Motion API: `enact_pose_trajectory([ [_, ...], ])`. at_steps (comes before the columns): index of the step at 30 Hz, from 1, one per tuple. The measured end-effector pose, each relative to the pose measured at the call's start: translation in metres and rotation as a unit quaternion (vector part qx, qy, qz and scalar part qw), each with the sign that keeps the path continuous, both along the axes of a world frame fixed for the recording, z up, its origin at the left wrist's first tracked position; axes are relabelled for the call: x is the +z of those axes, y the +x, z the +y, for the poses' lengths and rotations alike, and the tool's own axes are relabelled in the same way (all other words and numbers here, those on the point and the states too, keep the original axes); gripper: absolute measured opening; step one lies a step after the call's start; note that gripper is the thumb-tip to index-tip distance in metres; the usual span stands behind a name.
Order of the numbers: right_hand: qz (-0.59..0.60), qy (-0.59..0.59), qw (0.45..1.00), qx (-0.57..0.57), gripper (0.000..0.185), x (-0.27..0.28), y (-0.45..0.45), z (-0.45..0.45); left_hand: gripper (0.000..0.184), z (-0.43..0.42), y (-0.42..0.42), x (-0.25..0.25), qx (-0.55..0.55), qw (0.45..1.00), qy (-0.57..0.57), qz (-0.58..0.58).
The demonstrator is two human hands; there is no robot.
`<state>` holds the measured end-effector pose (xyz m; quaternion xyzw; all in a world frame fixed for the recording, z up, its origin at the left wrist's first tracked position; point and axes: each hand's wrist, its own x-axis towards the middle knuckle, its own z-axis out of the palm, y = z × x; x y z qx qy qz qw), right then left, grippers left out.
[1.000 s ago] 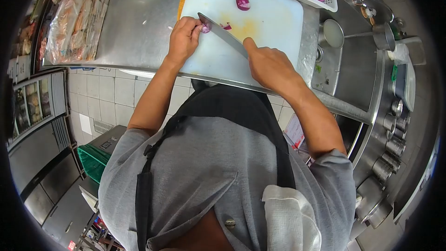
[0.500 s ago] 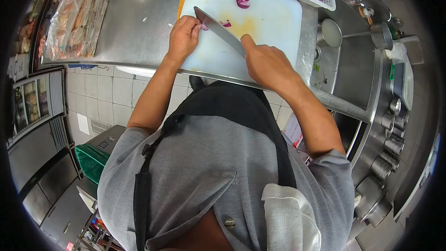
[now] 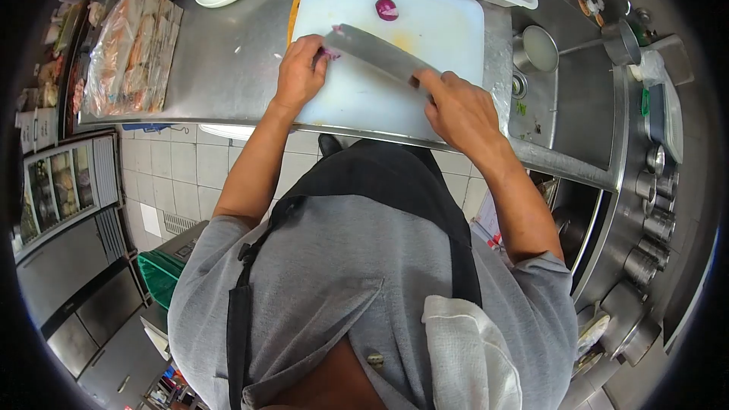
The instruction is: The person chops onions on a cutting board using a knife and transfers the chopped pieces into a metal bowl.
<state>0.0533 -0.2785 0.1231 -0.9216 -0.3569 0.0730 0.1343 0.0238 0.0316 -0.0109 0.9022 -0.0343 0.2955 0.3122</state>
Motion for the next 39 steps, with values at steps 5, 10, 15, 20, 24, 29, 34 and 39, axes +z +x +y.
enact_pose_trajectory([
  [5, -0.039, -0.006, 0.999, 0.017, 0.049, -0.019, -0.005, -0.018, 0.026, 0.002, -0.006, 0.002, 0.016, 0.977, -0.172, 0.122],
  [10, -0.045, 0.016, 0.998, 0.033, 0.049, -0.025, -0.005, -0.018, 0.025, 0.007, 0.014, 0.035, -0.053, 0.965, -0.158, 0.203],
  [15, 0.062, 0.038, 0.997, 0.007, 0.042, -0.009, -0.012, -0.025, 0.029, 0.025, 0.05, 0.008, -0.032, 0.958, -0.159, 0.236],
  [20, 0.117, 0.038, 0.986, -0.112, 0.029, -0.041, -0.015, -0.037, 0.03, -0.003, 0.025, 0.019, -0.102, 0.973, -0.035, 0.204],
  [24, 0.11, 0.06, 0.988, -0.093, 0.022, -0.019, -0.013, -0.024, 0.033, -0.021, 0.028, 0.03, -0.089, 0.966, -0.015, 0.241],
  [29, 0.104, 0.007, 0.992, -0.073, 0.019, -0.035, -0.011, 0.002, 0.027, -0.022, 0.035, 0.036, -0.131, 0.966, 0.018, 0.22],
  [34, 0.082, 0.018, 0.995, -0.058, 0.017, -0.026, -0.018, 0.011, 0.025, -0.016, 0.037, 0.029, -0.154, 0.972, 0.04, 0.173],
  [39, 0.102, -0.014, 0.993, -0.053, 0.016, -0.025, -0.011, 0.02, 0.025, -0.022, 0.032, 0.035, -0.097, 0.972, -0.006, 0.213],
])
